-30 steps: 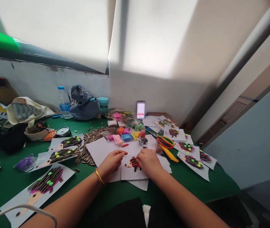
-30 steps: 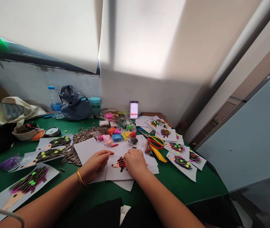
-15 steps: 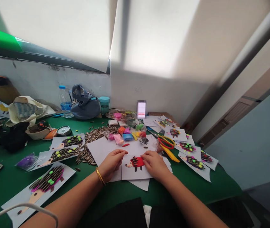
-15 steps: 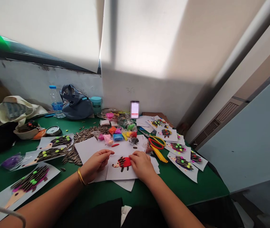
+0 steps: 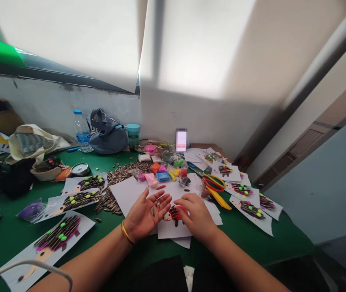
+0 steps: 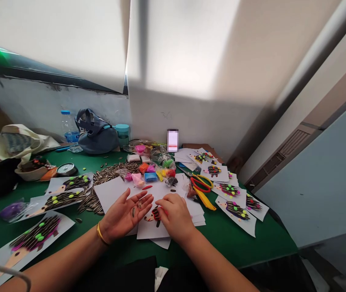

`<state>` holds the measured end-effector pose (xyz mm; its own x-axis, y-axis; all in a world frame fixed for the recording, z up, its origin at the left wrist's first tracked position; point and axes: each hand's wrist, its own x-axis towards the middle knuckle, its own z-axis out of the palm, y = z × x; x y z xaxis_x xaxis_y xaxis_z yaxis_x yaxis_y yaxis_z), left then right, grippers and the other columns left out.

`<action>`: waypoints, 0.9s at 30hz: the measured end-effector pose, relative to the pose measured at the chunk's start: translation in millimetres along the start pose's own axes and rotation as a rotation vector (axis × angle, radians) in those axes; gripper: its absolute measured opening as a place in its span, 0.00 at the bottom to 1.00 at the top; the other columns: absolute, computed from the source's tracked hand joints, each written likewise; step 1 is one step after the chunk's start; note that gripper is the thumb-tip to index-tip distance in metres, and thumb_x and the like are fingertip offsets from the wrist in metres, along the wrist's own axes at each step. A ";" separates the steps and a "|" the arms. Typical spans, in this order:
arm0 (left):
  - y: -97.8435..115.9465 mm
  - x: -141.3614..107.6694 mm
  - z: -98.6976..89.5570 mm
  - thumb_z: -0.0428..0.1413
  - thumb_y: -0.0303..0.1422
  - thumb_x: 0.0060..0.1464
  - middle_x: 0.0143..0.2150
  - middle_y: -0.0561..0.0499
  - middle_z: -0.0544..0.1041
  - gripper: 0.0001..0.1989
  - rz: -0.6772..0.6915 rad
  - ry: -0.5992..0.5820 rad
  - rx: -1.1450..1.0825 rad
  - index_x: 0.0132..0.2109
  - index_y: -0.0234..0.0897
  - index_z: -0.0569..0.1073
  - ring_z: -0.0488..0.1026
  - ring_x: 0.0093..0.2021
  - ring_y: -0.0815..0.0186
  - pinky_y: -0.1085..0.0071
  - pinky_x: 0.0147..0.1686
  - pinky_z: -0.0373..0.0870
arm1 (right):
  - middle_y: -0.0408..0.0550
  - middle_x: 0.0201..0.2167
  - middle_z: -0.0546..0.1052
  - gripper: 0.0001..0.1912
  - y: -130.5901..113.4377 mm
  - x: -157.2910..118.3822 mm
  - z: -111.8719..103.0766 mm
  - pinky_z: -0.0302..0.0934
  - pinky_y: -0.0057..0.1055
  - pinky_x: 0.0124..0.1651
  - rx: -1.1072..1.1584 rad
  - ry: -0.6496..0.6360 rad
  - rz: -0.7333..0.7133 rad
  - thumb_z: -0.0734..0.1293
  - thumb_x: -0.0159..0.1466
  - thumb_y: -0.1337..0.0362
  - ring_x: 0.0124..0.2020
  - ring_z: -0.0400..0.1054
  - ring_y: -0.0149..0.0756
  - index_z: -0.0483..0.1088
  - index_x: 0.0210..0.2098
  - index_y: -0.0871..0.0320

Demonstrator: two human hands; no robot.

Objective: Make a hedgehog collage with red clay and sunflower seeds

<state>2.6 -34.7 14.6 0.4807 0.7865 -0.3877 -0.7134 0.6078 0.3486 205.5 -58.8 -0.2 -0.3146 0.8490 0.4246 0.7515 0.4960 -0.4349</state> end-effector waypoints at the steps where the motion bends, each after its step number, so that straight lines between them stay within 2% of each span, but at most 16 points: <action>1: -0.1 -1.1 0.7 0.45 0.46 0.63 0.47 0.40 0.75 0.22 -0.006 -0.031 -0.007 0.51 0.32 0.68 0.75 0.47 0.61 0.65 0.46 0.73 | 0.48 0.39 0.74 0.11 -9.6 4.8 -0.2 0.56 0.35 0.48 0.019 -0.030 -0.033 0.64 0.65 0.67 0.44 0.65 0.39 0.75 0.44 0.52; 4: -0.1 -3.4 0.3 0.42 0.50 0.63 0.42 0.43 0.76 0.26 -0.028 -0.093 0.026 0.53 0.34 0.68 0.76 0.37 0.65 0.69 0.38 0.74 | 0.47 0.40 0.75 0.10 -30.8 19.4 4.3 0.55 0.35 0.47 0.010 -0.089 -0.092 0.66 0.64 0.65 0.44 0.65 0.39 0.75 0.44 0.50; 7: -0.1 -5.0 -0.1 0.41 0.53 0.62 0.36 0.46 0.76 0.29 -0.047 -0.111 0.045 0.54 0.33 0.68 0.73 0.28 0.69 0.72 0.32 0.72 | 0.45 0.38 0.75 0.08 -36.1 32.3 12.5 0.54 0.35 0.46 -0.011 -0.116 -0.085 0.69 0.62 0.64 0.43 0.65 0.39 0.76 0.40 0.49; 10: 0.0 -5.6 0.9 0.42 0.53 0.62 0.36 0.45 0.75 0.29 -0.044 -0.097 0.113 0.53 0.33 0.69 0.73 0.30 0.68 0.70 0.35 0.72 | 0.45 0.35 0.76 0.06 -28.7 41.0 16.1 0.55 0.33 0.44 0.048 -0.123 -0.082 0.67 0.63 0.66 0.41 0.67 0.37 0.77 0.37 0.51; 12: 1.3 -3.8 -0.4 0.47 0.51 0.61 0.38 0.45 0.75 0.26 -0.002 -0.046 0.240 0.51 0.34 0.70 0.74 0.34 0.66 0.72 0.33 0.71 | 0.45 0.34 0.77 0.08 -18.1 43.0 15.0 0.57 0.32 0.44 0.124 -0.095 -0.039 0.64 0.65 0.67 0.40 0.68 0.35 0.77 0.37 0.53; 14: 4.5 1.0 -5.3 0.53 0.47 0.57 0.36 0.47 0.74 0.21 0.090 0.045 0.453 0.48 0.35 0.71 0.73 0.33 0.67 0.77 0.25 0.64 | 0.45 0.35 0.78 0.10 -3.2 40.8 13.5 0.60 0.32 0.44 0.217 -0.046 0.055 0.63 0.66 0.66 0.39 0.70 0.36 0.76 0.38 0.53; 16: 9.9 7.9 -13.6 0.58 0.45 0.52 0.28 0.52 0.70 0.18 0.234 0.153 0.763 0.44 0.36 0.73 0.66 0.25 0.70 0.78 0.20 0.54 | 0.46 0.37 0.79 0.09 14.3 34.3 13.7 0.62 0.34 0.46 0.318 -0.014 0.184 0.63 0.64 0.64 0.41 0.71 0.38 0.76 0.37 0.54; 19: 19.0 18.2 -27.7 0.60 0.40 0.49 0.28 0.52 0.70 0.13 0.491 0.191 1.296 0.38 0.36 0.76 0.65 0.28 0.67 0.73 0.28 0.60 | 0.48 0.38 0.79 0.09 38.0 19.5 17.9 0.66 0.35 0.43 0.414 0.012 0.378 0.64 0.61 0.62 0.39 0.72 0.40 0.75 0.37 0.55; 21: 22.1 22.3 -34.3 0.59 0.37 0.49 0.29 0.51 0.70 0.10 0.593 0.222 1.579 0.38 0.38 0.78 0.66 0.30 0.64 0.69 0.32 0.61 | 0.49 0.38 0.79 0.13 47.7 10.0 21.2 0.67 0.36 0.41 0.459 0.010 0.461 0.65 0.59 0.61 0.37 0.73 0.41 0.75 0.42 0.56; 23: 21.3 23.9 -36.9 0.57 0.35 0.51 0.34 0.48 0.72 0.09 0.601 0.219 1.759 0.38 0.39 0.78 0.68 0.33 0.61 0.67 0.36 0.61 | 0.50 0.37 0.79 0.13 52.0 3.4 23.5 0.68 0.37 0.41 0.483 0.018 0.484 0.65 0.59 0.60 0.37 0.74 0.42 0.74 0.41 0.56; 27: 12.6 24.3 -32.4 0.54 0.34 0.55 0.42 0.45 0.73 0.09 0.517 0.234 1.982 0.40 0.40 0.77 0.71 0.38 0.58 0.65 0.39 0.62 | 0.47 0.33 0.79 0.09 51.5 -0.8 25.8 0.67 0.35 0.38 0.456 0.020 0.448 0.64 0.59 0.59 0.35 0.73 0.41 0.73 0.35 0.56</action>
<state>-11.2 -11.5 -18.1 0.2843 0.9587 0.0055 0.7475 -0.2252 0.6249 229.5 -29.3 -43.4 -0.0129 0.9906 0.1358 0.4844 0.1250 -0.8658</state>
